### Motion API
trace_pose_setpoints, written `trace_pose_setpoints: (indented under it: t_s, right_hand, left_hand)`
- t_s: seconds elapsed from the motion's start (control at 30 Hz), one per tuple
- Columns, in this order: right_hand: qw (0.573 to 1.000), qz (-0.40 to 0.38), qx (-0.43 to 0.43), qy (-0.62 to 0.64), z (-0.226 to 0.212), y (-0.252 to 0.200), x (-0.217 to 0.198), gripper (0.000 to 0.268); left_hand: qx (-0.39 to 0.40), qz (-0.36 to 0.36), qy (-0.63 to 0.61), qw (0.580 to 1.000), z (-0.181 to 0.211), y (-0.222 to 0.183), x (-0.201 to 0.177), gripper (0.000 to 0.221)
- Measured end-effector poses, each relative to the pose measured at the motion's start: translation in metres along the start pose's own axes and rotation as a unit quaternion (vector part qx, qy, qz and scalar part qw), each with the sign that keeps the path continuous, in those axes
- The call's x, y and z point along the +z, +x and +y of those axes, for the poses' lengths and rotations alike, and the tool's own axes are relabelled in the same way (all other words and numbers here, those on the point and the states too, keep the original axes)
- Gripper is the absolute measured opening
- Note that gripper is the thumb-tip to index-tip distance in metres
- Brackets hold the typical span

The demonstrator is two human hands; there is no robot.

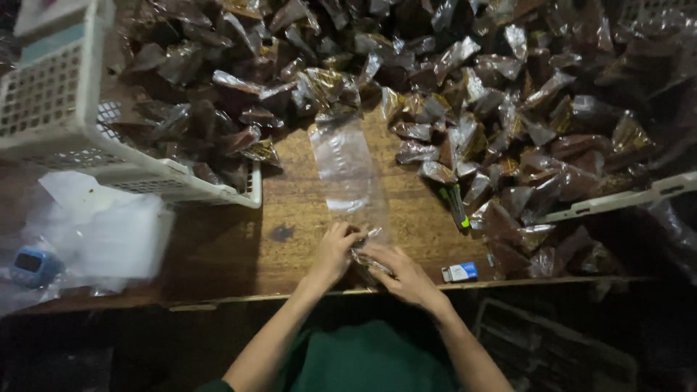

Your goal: Packing individually wrapped food items into larger plastic bags at a packaging station

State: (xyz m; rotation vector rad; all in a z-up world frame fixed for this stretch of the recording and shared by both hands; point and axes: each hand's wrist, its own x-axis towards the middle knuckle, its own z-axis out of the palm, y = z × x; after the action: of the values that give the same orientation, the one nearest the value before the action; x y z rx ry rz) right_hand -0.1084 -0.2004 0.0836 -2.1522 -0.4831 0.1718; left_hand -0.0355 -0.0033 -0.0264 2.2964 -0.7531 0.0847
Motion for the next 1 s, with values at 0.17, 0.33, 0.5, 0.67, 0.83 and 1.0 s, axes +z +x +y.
trace_pose_setpoints:
  t_s: [0.17,0.33,0.5,0.67,0.83,1.0]
  right_hand:
    - [0.994,-0.01,0.075,-0.075,-0.015,0.013,-0.001,0.046]
    - [0.969,0.065,0.238,-0.027,0.029,0.022,0.036,0.043]
    - [0.903,0.321,0.259,0.119,0.003,0.031,0.041,0.042]
    - [0.863,0.373,0.275,0.202,0.052,0.036,0.063,0.042]
    - [0.607,0.436,0.336,0.574,-0.003,0.053,0.059,0.04]
    - [0.899,0.319,0.134,0.269,0.06,0.043,0.085,0.034]
  left_hand:
    - [-0.008,0.088,0.056,0.995,0.033,-0.004,-0.028,0.023]
    - [-0.133,0.031,0.054,0.989,0.044,-0.017,-0.028,0.039]
    - [-0.121,0.034,0.06,0.99,0.038,-0.027,0.015,0.027]
    - [-0.124,0.014,0.047,0.991,0.048,-0.03,0.035,0.036]
    - [-0.108,-0.032,0.039,0.993,0.044,-0.021,0.026,0.027]
    - [-0.057,-0.062,0.077,0.993,0.042,-0.034,0.035,0.019]
